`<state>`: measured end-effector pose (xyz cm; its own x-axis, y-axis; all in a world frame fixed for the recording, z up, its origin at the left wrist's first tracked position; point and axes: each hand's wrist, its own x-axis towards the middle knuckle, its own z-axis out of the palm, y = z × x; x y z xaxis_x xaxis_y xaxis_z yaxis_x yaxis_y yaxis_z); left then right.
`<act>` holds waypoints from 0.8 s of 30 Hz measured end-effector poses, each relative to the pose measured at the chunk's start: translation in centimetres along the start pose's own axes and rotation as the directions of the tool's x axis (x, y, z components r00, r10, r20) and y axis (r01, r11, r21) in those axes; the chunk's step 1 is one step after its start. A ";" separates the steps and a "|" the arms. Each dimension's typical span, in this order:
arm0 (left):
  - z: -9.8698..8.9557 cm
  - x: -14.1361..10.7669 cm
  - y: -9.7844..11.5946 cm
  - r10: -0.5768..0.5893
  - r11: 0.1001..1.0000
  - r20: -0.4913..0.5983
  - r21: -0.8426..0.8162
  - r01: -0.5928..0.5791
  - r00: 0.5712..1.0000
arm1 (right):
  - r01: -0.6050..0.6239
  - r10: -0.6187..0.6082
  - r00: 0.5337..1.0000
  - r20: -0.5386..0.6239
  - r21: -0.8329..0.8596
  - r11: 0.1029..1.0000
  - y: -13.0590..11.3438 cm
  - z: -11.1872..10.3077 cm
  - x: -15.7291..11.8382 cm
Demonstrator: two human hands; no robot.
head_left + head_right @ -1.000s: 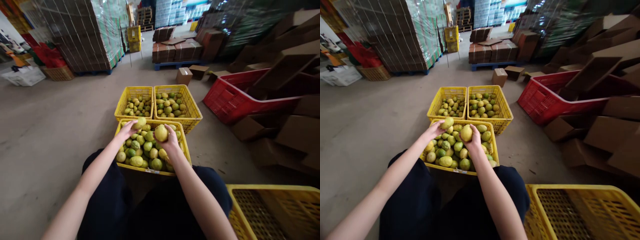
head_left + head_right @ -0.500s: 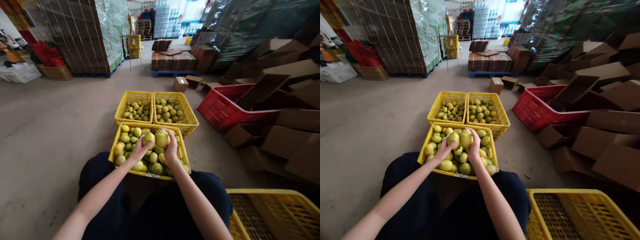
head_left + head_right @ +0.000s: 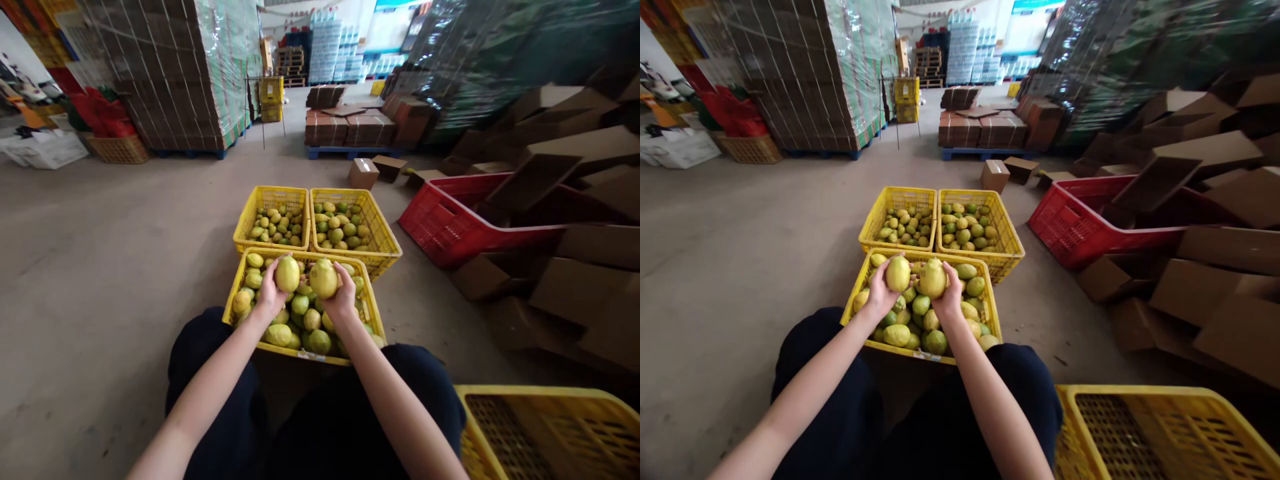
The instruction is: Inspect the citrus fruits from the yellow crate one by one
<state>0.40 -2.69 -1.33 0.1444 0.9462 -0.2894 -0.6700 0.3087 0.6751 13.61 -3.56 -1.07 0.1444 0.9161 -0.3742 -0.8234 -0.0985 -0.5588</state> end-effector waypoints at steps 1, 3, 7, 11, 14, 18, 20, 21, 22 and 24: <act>0.0 0.0 0.4 -0.021 0.999 0.014 -0.024 0.022 1.000 | -0.013 0.013 1.000 0.011 -0.003 1.000 -0.1 0.1 -0.1; 0.0 -0.1 0.9 -0.047 0.994 0.030 -0.099 0.050 0.998 | -0.035 0.035 0.999 0.005 0.001 0.999 -0.2 0.4 -0.4; 0.2 -0.2 1.2 -0.096 0.972 -0.025 -0.219 0.089 0.995 | -0.075 0.074 0.997 0.005 0.043 0.996 -0.2 0.7 -0.6; 0.4 -0.1 1.2 -0.176 0.958 -0.082 -0.242 0.151 0.981 | -0.185 0.189 0.980 -0.065 0.059 0.981 -0.2 0.2 -0.1; 0.4 0.0 1.2 -0.226 0.953 -0.052 -0.221 0.210 0.973 | -0.277 0.281 0.955 -0.090 0.058 0.959 0.0 -0.5 0.6; 0.2 0.2 1.2 -0.244 0.960 -0.053 -0.155 0.233 0.968 | -0.293 0.294 0.951 -0.099 0.017 0.956 0.6 -0.8 1.0; 0.2 0.2 1.2 -0.228 0.967 -0.068 -0.135 0.217 0.971 | -0.285 0.285 0.955 -0.085 0.008 0.959 0.7 -0.5 0.6; 0.2 0.2 1.3 -0.223 0.968 -0.076 -0.138 0.211 0.972 | -0.281 0.280 0.957 -0.074 0.005 0.960 0.7 -0.2 0.4; 0.1 0.1 1.3 -0.221 0.967 -0.079 -0.149 0.208 0.972 | -0.278 0.277 0.959 -0.061 -0.002 0.961 0.6 0.0 0.1; 0.1 0.1 1.4 -0.228 0.961 -0.073 -0.178 0.212 0.971 | -0.264 0.263 0.964 -0.034 -0.022 0.964 0.4 0.5 -0.5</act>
<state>-0.47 -2.14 -0.34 0.2398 0.8414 -0.4844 -0.7426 0.4803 0.4667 12.93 -3.84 -0.78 -0.0587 0.8442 -0.5328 -0.8199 -0.3453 -0.4567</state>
